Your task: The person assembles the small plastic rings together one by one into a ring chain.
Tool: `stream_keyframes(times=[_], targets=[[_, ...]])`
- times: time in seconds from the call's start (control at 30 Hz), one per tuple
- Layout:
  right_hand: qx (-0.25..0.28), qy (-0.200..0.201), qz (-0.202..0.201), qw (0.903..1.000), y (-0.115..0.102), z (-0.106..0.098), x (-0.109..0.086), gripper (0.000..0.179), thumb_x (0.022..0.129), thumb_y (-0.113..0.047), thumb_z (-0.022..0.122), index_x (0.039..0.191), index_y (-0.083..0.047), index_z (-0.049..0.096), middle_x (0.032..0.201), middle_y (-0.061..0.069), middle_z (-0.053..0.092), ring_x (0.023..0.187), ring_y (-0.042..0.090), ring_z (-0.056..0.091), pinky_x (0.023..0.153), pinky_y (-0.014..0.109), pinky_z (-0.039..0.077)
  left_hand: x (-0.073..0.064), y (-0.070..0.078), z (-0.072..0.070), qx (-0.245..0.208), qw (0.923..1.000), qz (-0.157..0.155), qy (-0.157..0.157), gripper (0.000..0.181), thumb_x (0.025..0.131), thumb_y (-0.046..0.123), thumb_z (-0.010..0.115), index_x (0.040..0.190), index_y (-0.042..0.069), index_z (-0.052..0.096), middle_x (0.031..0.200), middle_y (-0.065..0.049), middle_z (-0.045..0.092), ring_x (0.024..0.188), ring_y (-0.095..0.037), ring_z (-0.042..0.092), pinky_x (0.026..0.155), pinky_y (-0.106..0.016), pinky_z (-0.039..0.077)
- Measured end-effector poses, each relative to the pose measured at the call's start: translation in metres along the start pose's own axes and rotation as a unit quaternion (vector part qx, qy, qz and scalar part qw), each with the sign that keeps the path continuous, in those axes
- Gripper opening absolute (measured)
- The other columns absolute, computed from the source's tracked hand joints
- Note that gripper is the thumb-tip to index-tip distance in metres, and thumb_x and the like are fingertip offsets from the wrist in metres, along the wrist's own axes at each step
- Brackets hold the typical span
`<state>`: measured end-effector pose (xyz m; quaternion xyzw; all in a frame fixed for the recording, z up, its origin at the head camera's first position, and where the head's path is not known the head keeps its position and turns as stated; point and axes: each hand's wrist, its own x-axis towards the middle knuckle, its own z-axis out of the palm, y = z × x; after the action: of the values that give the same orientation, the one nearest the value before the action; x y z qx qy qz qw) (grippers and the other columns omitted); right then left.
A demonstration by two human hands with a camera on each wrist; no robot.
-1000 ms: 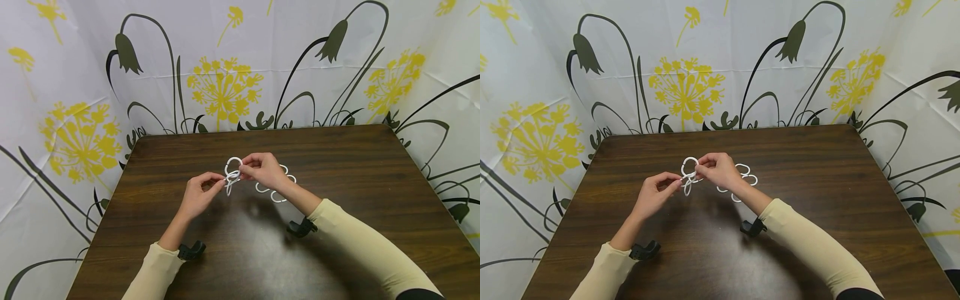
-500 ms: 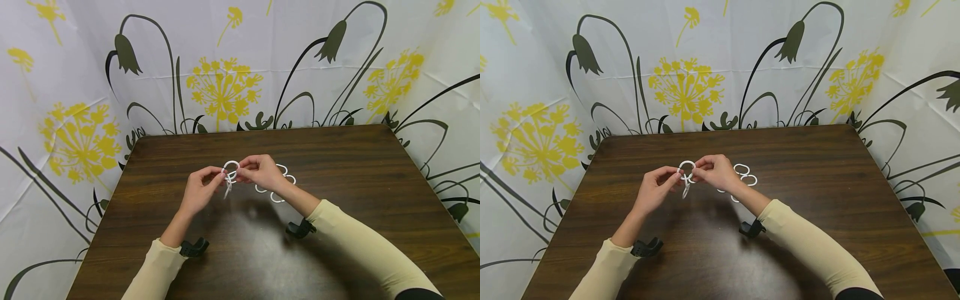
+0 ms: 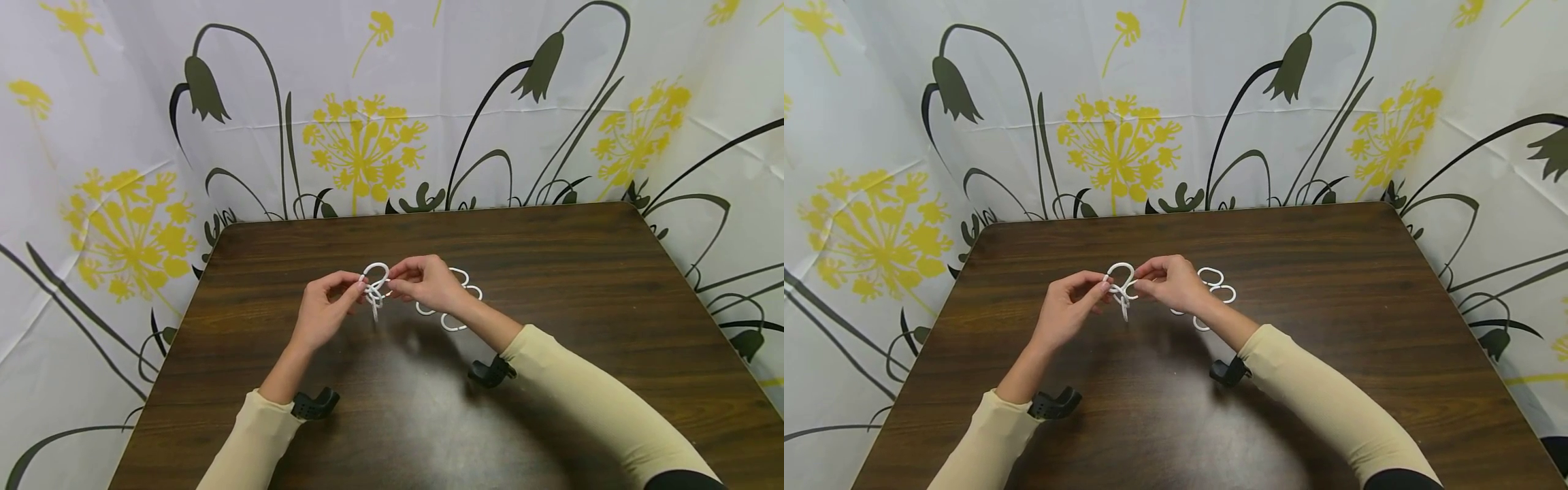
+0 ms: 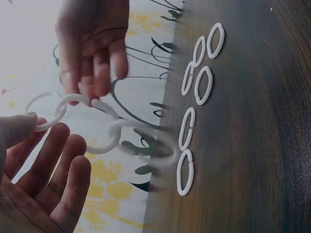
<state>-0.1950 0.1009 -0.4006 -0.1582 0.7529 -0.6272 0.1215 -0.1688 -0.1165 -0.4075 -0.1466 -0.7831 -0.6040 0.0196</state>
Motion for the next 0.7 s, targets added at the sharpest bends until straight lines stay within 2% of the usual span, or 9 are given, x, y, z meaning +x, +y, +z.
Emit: stream_keyframes(times=[0.13,0.2,0.27,0.43,0.57,0.7], targets=[[-0.091,-0.002,-0.026,0.9955,0.012,-0.005,0.001,0.013,0.088,-0.002,0.070,0.099,0.005,0.071,0.088,0.012,0.072,0.078,0.021,0.071,0.071,0.037,0.058,-0.004,0.017,-0.001,0.001,1.0000,-0.007,-0.003,0.016,0.095,0.005,0.064,0.103,-0.008,0.068,0.088,-0.023,0.067,0.081,-0.048,0.064,0.059,-0.044,0.057],[-0.155,-0.006,-0.038,0.9872,0.018,-0.009,0.000,0.011,0.088,-0.005,0.071,0.097,0.000,0.073,0.086,0.007,0.073,0.075,0.014,0.069,0.069,0.029,0.055,-0.006,0.025,-0.001,0.003,1.0000,-0.008,-0.004,0.016,0.095,0.004,0.064,0.103,-0.009,0.068,0.086,-0.020,0.068,0.080,-0.047,0.064,0.060,-0.043,0.057],[-0.218,-0.016,-0.047,0.9748,0.024,-0.012,0.000,0.010,0.088,-0.008,0.072,0.097,-0.004,0.074,0.086,0.001,0.072,0.075,0.009,0.066,0.070,0.025,0.052,-0.007,0.026,-0.002,0.006,0.9999,-0.008,-0.004,0.017,0.095,0.004,0.064,0.103,-0.010,0.068,0.085,-0.018,0.068,0.079,-0.045,0.065,0.060,-0.044,0.057],[-0.350,-0.042,-0.060,0.9337,0.035,-0.017,-0.003,0.012,0.089,-0.013,0.070,0.099,-0.010,0.075,0.088,-0.004,0.072,0.080,0.009,0.066,0.073,0.028,0.052,-0.007,0.025,-0.003,0.004,0.9999,-0.009,-0.005,0.016,0.095,0.004,0.064,0.103,-0.009,0.068,0.088,-0.027,0.067,0.079,-0.045,0.065,0.062,-0.049,0.057],[-0.428,-0.053,-0.089,0.8975,0.043,-0.019,-0.006,0.014,0.088,-0.014,0.071,0.101,-0.011,0.076,0.094,-0.003,0.071,0.086,0.013,0.067,0.075,0.033,0.053,-0.007,0.024,-0.003,-0.002,0.9999,-0.010,-0.009,0.016,0.095,0.004,0.063,0.103,-0.010,0.068,0.090,-0.032,0.065,0.081,-0.048,0.063,0.060,-0.037,0.057],[-0.472,-0.071,-0.146,0.8666,0.054,-0.015,-0.006,0.017,0.087,-0.015,0.071,0.104,-0.012,0.075,0.101,-0.001,0.067,0.095,0.018,0.065,0.078,0.037,0.053,-0.007,0.025,-0.003,0.004,0.9999,-0.010,-0.008,0.014,0.095,0.003,0.063,0.102,-0.009,0.068,0.091,-0.031,0.066,0.080,-0.047,0.063,0.058,-0.026,0.055]])
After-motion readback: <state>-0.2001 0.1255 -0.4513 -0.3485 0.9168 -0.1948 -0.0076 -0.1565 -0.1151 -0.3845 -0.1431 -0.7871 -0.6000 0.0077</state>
